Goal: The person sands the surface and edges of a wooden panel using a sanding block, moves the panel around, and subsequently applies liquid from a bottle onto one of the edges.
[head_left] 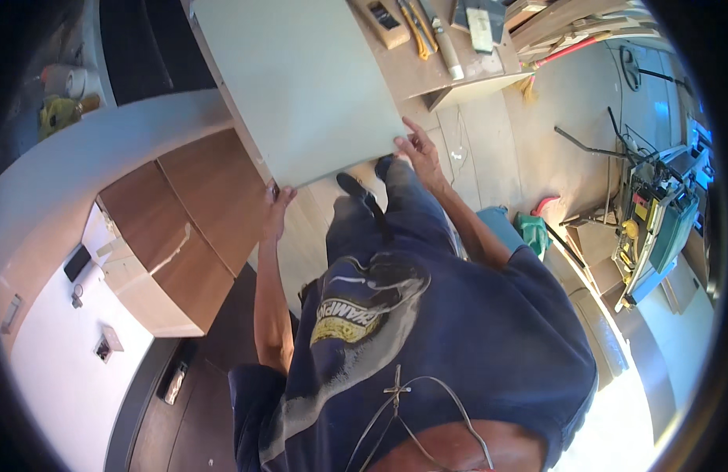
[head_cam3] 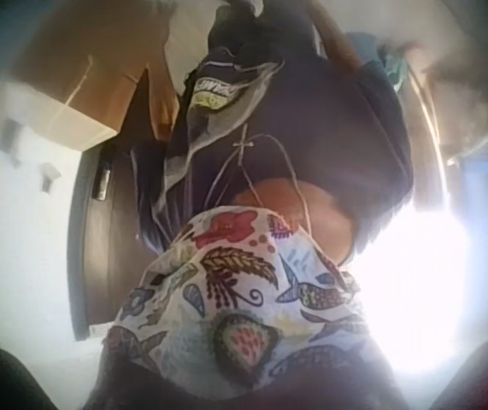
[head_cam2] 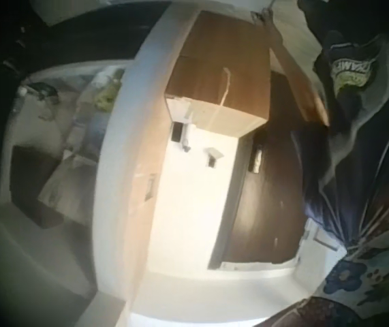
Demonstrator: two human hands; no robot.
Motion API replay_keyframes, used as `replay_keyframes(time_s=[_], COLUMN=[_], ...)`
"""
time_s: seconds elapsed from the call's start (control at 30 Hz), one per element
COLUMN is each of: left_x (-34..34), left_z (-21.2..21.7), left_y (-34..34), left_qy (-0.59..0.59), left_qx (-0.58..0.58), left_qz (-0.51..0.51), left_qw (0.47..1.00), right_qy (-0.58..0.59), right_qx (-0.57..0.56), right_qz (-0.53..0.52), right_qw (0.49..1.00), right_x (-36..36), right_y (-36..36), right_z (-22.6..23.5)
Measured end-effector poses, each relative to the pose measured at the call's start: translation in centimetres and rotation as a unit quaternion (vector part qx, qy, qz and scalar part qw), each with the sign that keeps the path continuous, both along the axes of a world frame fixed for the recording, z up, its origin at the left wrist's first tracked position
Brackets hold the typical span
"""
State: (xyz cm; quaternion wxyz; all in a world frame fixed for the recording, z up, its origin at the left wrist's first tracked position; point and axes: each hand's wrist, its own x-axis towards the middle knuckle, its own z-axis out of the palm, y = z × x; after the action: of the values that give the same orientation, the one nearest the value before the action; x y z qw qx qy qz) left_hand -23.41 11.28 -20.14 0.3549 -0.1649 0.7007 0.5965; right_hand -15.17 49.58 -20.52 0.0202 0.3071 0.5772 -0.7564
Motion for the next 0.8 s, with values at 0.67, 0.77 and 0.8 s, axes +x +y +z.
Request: replay_keyframes(time_s=[0.67,0.77,0.8], left_x=[-9.9,-10.9,-11.0], left_z=[-0.6,-0.3,-0.3], left_y=[-3.4,-2.8,-2.6], left_qy=[-0.081,-0.097,-0.102], left_qx=[0.077,0.081,0.085], left_qz=[-0.388,-0.436,-0.446], left_qw=[0.915,0.891,0.885], right_qy=[0.011,0.039,0.051], right_qx=[-0.115,-0.121,-0.124], right_qz=[-0.455,-0.49,-0.495], right_qw=[0.883,0.862,0.858], right_x=[-0.5,-0.7,-0.8], right_y=[-11.3,-12.4,-12.4], right_z=[-3.9,-4.4,-4.2])
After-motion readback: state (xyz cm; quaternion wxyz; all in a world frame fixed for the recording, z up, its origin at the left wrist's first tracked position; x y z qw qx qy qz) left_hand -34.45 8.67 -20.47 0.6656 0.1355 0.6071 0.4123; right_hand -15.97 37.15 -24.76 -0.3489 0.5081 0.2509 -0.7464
